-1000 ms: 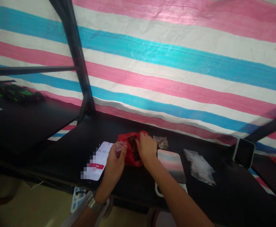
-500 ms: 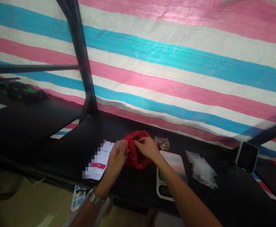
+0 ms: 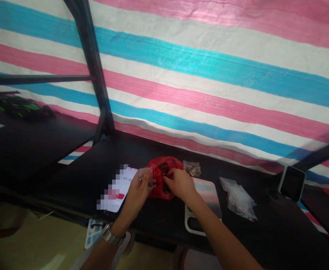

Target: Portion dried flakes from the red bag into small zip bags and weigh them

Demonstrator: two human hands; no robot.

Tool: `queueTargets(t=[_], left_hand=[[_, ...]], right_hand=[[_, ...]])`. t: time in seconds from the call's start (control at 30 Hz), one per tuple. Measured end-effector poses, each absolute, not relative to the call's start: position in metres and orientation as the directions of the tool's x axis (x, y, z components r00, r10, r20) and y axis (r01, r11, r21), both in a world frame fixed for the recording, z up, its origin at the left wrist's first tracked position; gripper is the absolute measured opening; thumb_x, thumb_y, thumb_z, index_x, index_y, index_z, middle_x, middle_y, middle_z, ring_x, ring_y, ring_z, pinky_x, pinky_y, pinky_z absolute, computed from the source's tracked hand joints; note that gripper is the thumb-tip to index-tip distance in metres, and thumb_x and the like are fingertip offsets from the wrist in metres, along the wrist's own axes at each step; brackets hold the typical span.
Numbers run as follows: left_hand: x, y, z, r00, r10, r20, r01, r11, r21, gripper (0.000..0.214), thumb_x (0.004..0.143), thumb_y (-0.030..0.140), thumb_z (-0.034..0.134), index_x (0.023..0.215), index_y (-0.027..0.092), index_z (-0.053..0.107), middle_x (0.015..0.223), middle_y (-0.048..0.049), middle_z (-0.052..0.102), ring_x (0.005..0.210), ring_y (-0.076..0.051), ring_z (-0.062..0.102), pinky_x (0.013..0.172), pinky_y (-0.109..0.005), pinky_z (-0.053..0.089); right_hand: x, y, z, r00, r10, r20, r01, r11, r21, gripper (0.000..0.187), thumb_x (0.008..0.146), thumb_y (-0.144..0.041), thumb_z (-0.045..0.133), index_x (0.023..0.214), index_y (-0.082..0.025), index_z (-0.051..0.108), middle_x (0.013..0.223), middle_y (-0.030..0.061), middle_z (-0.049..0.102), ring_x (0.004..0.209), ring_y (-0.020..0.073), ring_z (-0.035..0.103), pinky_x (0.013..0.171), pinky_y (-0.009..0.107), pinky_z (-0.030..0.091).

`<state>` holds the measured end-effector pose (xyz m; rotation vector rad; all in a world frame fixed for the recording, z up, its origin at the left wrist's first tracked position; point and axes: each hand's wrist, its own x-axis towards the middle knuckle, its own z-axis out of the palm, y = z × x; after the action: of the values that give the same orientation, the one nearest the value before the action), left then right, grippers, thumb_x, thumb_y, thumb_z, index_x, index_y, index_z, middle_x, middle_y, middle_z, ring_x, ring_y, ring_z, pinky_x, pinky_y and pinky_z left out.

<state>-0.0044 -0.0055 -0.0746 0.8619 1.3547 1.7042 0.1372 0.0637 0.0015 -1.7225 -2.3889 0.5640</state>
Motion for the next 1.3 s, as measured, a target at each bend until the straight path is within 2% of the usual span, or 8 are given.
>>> queueTargets(t=[0.13, 0.3, 0.4, 0.5, 0.63, 0.8, 1.03, 1.3], left_hand=[[-0.004, -0.005, -0.068, -0.480, 0.877, 0.023, -0.221, -0.146, 0.964, 0.061, 0.088, 0.078, 0.064, 0.103, 0.019, 0.065, 0.084, -0.0007, 0.067, 0.072, -0.017, 0.067, 0.067, -0.030, 0.059], [-0.005, -0.003, -0.061, -0.508, 0.861, -0.002, -0.292, -0.171, 0.941, 0.062, 0.090, 0.080, 0.059, 0.106, 0.020, 0.063, 0.083, 0.0006, 0.066, 0.070, -0.017, 0.067, 0.068, -0.033, 0.062], [-0.006, -0.005, -0.061, -0.559, 0.823, 0.103, -0.097, -0.189, 0.977, 0.053, 0.097, 0.070, 0.056, 0.113, 0.021, 0.064, 0.096, -0.0049, 0.069, 0.082, -0.022, 0.070, 0.078, -0.040, 0.063], [-0.004, -0.010, -0.063, -0.584, 0.748, 0.316, 0.240, -0.213, 0.947, 0.038, 0.098, 0.053, 0.065, 0.119, 0.022, 0.066, 0.122, -0.0111, 0.066, 0.113, -0.029, 0.068, 0.100, -0.049, 0.057], [0.002, -0.014, -0.064, -0.437, 0.781, 0.446, 0.406, -0.272, 0.872, 0.028, 0.095, 0.032, 0.070, 0.122, 0.025, 0.065, 0.137, -0.0098, 0.058, 0.122, -0.028, 0.066, 0.100, -0.044, 0.057], [0.008, -0.013, -0.064, -0.357, 0.819, 0.448, 0.380, -0.310, 0.871, 0.034, 0.093, 0.023, 0.072, 0.125, 0.027, 0.062, 0.124, -0.0060, 0.065, 0.114, -0.026, 0.068, 0.099, -0.042, 0.057], [0.013, -0.009, -0.066, -0.343, 0.859, 0.381, 0.269, -0.299, 0.916, 0.037, 0.094, 0.023, 0.068, 0.130, 0.026, 0.060, 0.129, -0.0074, 0.070, 0.118, -0.026, 0.069, 0.105, -0.045, 0.054], [0.016, -0.010, -0.061, -0.360, 0.876, 0.322, 0.190, -0.269, 0.944, 0.039, 0.094, 0.034, 0.071, 0.130, 0.024, 0.061, 0.131, -0.0098, 0.071, 0.120, -0.028, 0.069, 0.104, -0.046, 0.054]], right_hand=[[0.136, 0.070, -0.011, -0.314, 0.941, -0.125, 0.794, 0.189, -0.579, 0.023, 0.095, -0.037, 0.068, 0.087, -0.020, 0.083, 0.081, 0.0067, 0.081, 0.082, 0.0245, 0.077, 0.069, 0.030, 0.048], [0.142, 0.076, -0.011, -0.353, 0.923, -0.154, 0.680, 0.141, -0.719, 0.032, 0.098, -0.037, 0.060, 0.090, -0.016, 0.082, 0.088, 0.0077, 0.083, 0.081, 0.0213, 0.077, 0.070, 0.027, 0.054], [0.148, 0.075, -0.002, -0.336, 0.931, -0.140, 0.589, 0.092, -0.803, 0.036, 0.097, -0.045, 0.060, 0.093, -0.016, 0.082, 0.090, 0.0081, 0.084, 0.082, 0.0216, 0.078, 0.074, 0.029, 0.057], [0.154, 0.072, 0.011, -0.289, 0.949, -0.123, 0.447, 0.020, -0.894, 0.039, 0.089, -0.053, 0.070, 0.100, -0.017, 0.083, 0.092, 0.0078, 0.084, 0.084, 0.0233, 0.078, 0.076, 0.032, 0.058], [0.156, 0.065, 0.029, -0.295, 0.954, -0.058, 0.341, 0.048, -0.939, 0.042, 0.087, -0.055, 0.072, 0.105, -0.018, 0.081, 0.098, 0.0081, 0.084, 0.088, 0.0234, 0.078, 0.079, 0.032, 0.059], [0.149, 0.049, 0.048, -0.338, 0.938, 0.075, 0.485, 0.242, -0.841, 0.027, 0.093, -0.044, 0.068, 0.100, -0.021, 0.079, 0.094, 0.0065, 0.083, 0.087, 0.0230, 0.078, 0.081, 0.033, 0.057], [0.140, 0.017, 0.065, -0.408, 0.888, 0.212, 0.774, 0.460, -0.435, 0.015, 0.096, -0.034, 0.070, 0.108, -0.030, 0.078, 0.112, 0.0014, 0.082, 0.102, 0.0252, 0.076, 0.088, 0.035, 0.053], [0.145, 0.016, 0.063, -0.340, 0.867, 0.365, 0.770, 0.479, -0.421, 0.024, 0.097, -0.042, 0.068, 0.116, -0.030, 0.076, 0.119, 0.0048, 0.080, 0.100, 0.0255, 0.077, 0.080, 0.032, 0.052]])
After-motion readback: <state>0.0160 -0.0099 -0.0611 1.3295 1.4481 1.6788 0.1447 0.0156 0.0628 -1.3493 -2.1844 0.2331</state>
